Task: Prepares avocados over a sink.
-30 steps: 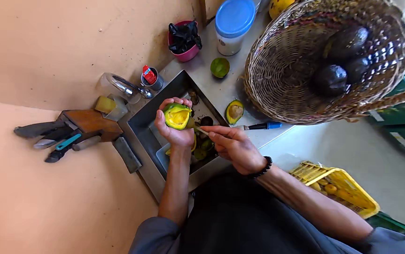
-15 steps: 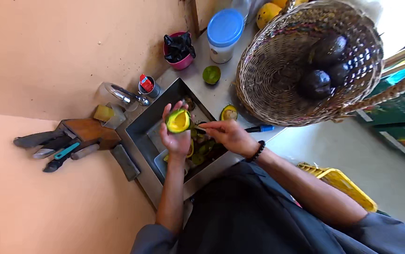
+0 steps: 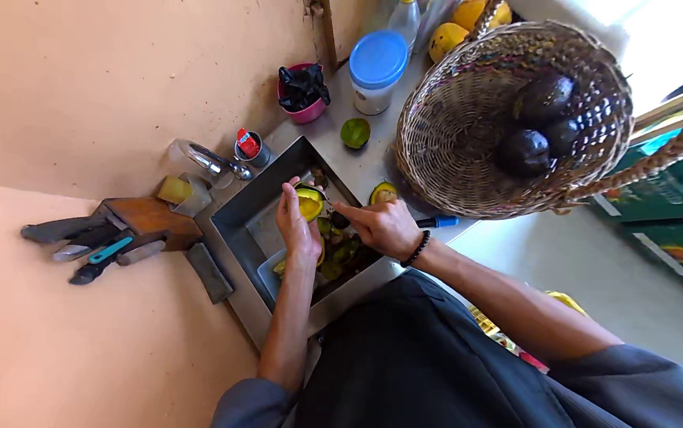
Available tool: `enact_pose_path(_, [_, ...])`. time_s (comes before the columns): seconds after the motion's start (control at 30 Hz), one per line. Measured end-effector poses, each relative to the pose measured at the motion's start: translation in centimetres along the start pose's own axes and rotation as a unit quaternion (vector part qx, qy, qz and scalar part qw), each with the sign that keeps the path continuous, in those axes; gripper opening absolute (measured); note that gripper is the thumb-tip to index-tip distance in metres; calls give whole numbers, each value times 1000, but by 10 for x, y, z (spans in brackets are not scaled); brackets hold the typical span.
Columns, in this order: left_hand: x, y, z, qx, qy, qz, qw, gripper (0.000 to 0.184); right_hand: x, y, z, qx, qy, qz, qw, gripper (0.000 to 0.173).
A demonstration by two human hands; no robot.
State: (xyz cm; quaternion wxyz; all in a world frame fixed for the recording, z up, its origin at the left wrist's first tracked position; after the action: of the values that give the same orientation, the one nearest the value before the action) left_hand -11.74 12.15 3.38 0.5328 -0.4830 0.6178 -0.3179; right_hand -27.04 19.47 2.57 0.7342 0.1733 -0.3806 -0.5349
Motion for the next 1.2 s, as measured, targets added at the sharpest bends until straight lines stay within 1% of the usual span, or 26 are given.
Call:
enact_pose_path(0.1, [-5, -4, -9, -32, -18, 3, 999, 46, -6, 5, -8, 55, -17, -51, 997, 36])
enact_pose_path(0.2, [-20, -13, -15, -13, -19, 29, 999, 51, -13, 3, -15, 61, -37, -39, 997, 36])
enact_pose_path(0.27, [-18, -17, -17, -33, -26, 36, 998, 51, -18, 1, -22, 74, -56, -33, 995, 38])
enact_pose_path(0.3, [-13, -17, -18, -51, -37, 25, 998, 50, -21, 3, -24, 89, -64, -46, 993, 38])
enact_pose_path(0.37, [-6, -19, -17, -47, -43, 1, 998, 49, -24, 8, -29, 148, -71, -100, 981, 36])
enact_pose_path(0.43, [-3, -19, -16, -15, -30, -12, 999, 53, -23, 14, -28, 222, -68, -162, 959, 34])
enact_pose_path(0.5, [-1, -15, -14, 19, -8, -34, 999, 53, -18, 21, -20, 267, -48, -214, 938, 33])
enact_pose_path(0.57, [-1, -9, -11, 23, 6, -63, 998, 52, -13, 30, -12, 276, -36, -246, 928, 33])
enact_pose_path(0.67, [0, 4, -6, 24, 20, -121, 992, 54, -8, 39, -6, 268, -17, -273, 924, 32])
enact_pose_path(0.77, [0, 15, -4, 12, -3, -155, 988, 48, -7, 44, -11, 262, -13, -282, 923, 32])
enact_pose_path(0.87, [-3, 16, -10, -7, -49, -170, 984, 39, -11, 50, -24, 246, -29, -269, 931, 34])
enact_pose_path(0.93, [-5, 8, -15, -18, -74, -154, 985, 40, -13, 52, -30, 220, -42, -243, 944, 36])
enact_pose_path(1.0, [-8, -2, -17, -41, -76, -124, 988, 42, -14, 52, -35, 220, -57, -221, 949, 37])
enact_pose_path(1.13, [-5, -7, -16, -68, -54, -117, 989, 45, -18, 54, -38, 297, -53, -240, 923, 37])
enact_pose_path(1.2, [-2, -6, -15, -105, -32, -117, 987, 47, -20, 56, -41, 367, -53, -274, 887, 38])
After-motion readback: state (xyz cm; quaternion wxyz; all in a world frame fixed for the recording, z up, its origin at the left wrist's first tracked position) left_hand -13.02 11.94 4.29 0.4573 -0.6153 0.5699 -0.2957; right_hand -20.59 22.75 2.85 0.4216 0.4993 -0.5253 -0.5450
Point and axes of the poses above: each hand's wrist, its own x-axis towards the middle knuckle, its own z-axis out of the back of the hand, y = z × x, the point moved 2 cm from there along x, towards the middle knuckle, and after that the axes turned 8 degrees about x, right-handed, at the moved point
